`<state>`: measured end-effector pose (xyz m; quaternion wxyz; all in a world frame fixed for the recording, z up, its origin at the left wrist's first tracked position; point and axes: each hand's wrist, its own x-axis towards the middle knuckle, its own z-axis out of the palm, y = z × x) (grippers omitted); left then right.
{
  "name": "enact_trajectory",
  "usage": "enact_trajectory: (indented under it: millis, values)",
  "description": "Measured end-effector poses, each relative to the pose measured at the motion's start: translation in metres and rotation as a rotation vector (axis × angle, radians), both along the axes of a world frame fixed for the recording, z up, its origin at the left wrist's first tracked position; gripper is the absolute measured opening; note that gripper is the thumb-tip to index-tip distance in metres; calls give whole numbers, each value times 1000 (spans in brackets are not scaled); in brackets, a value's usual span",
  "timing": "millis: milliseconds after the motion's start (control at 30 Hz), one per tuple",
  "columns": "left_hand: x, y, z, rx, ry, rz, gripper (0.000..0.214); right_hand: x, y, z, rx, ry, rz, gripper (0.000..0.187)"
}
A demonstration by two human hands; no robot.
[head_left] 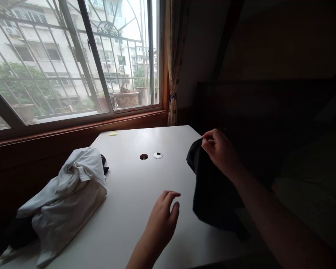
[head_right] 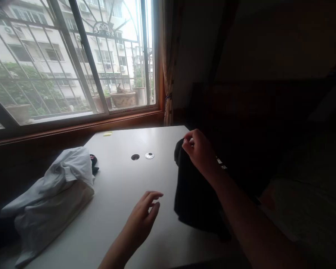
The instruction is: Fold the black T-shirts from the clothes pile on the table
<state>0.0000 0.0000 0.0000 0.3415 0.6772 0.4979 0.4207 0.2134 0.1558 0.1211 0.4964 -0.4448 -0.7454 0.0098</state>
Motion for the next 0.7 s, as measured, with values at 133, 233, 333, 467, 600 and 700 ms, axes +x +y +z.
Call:
enact_trajectory:
  millis: [133, 233, 333, 467, 600, 700]
  values:
    - [29, 36, -18, -101, -185, -16, 53, -36, 0, 20, -156, 291, 277, 11]
    - [42, 53, -28, -258, -402, 54, 71, -56, -1, 31, -258, 443, 517, 16]
    - [35, 64, -30, -283, -570, 209, 74, -65, 1, 40, -234, 540, 531, 23]
    - [-15, 75, -14, -7, -575, 340, 52, -55, 9, 46, -97, 653, 463, 21]
    - [-84, 62, 28, 437, -212, 709, 29, -30, 16, 35, 13, 691, 383, 20]
    - [-114, 38, 50, 683, 53, 792, 20, -8, 28, 10, 31, 554, 219, 23]
